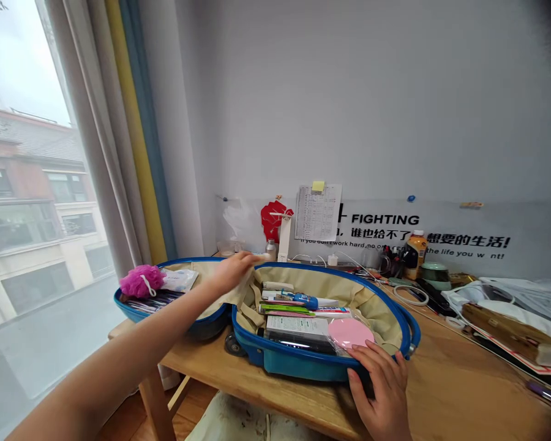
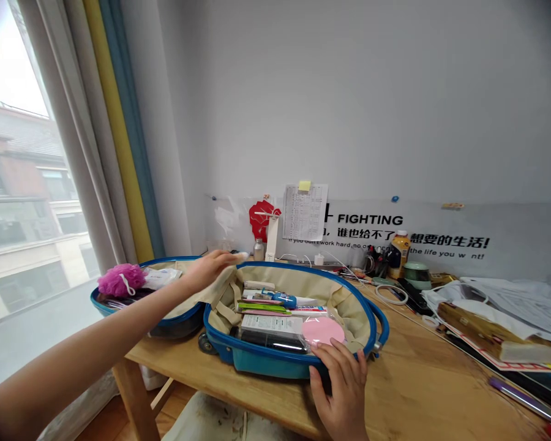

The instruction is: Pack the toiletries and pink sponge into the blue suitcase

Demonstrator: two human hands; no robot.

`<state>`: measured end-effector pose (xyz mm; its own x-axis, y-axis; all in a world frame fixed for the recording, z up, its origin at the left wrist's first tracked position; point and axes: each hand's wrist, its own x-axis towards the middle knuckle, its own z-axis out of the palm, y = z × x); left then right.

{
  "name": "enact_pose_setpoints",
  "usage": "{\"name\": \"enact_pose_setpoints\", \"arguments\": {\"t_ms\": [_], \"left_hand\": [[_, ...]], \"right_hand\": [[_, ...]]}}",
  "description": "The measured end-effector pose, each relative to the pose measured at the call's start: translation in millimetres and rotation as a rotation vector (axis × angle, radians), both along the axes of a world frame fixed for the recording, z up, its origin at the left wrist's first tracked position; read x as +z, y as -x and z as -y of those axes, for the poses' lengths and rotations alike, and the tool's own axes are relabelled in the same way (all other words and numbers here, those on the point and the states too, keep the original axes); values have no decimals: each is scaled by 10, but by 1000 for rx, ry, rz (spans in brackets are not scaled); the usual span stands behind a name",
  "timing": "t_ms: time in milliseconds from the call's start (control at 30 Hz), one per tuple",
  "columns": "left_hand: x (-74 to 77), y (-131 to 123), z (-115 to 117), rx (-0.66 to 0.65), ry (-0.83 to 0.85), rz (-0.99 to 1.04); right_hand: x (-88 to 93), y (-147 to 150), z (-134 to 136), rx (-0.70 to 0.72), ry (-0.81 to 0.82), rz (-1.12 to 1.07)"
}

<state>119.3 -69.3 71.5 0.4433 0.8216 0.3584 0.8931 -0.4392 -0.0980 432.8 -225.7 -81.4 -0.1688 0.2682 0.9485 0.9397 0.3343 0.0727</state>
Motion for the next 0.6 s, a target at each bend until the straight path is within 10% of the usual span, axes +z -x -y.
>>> {"name": "enact_pose_setpoints", "arguments": {"t_ms": [300, 600], "left_hand": [[-326, -1599, 135, -546, 32, -223], [-516, -1982, 61, -627, 37, -297]], "right_hand": [[17, 15, 14, 10, 0, -12], [37, 35, 37, 15, -6, -6]]}}
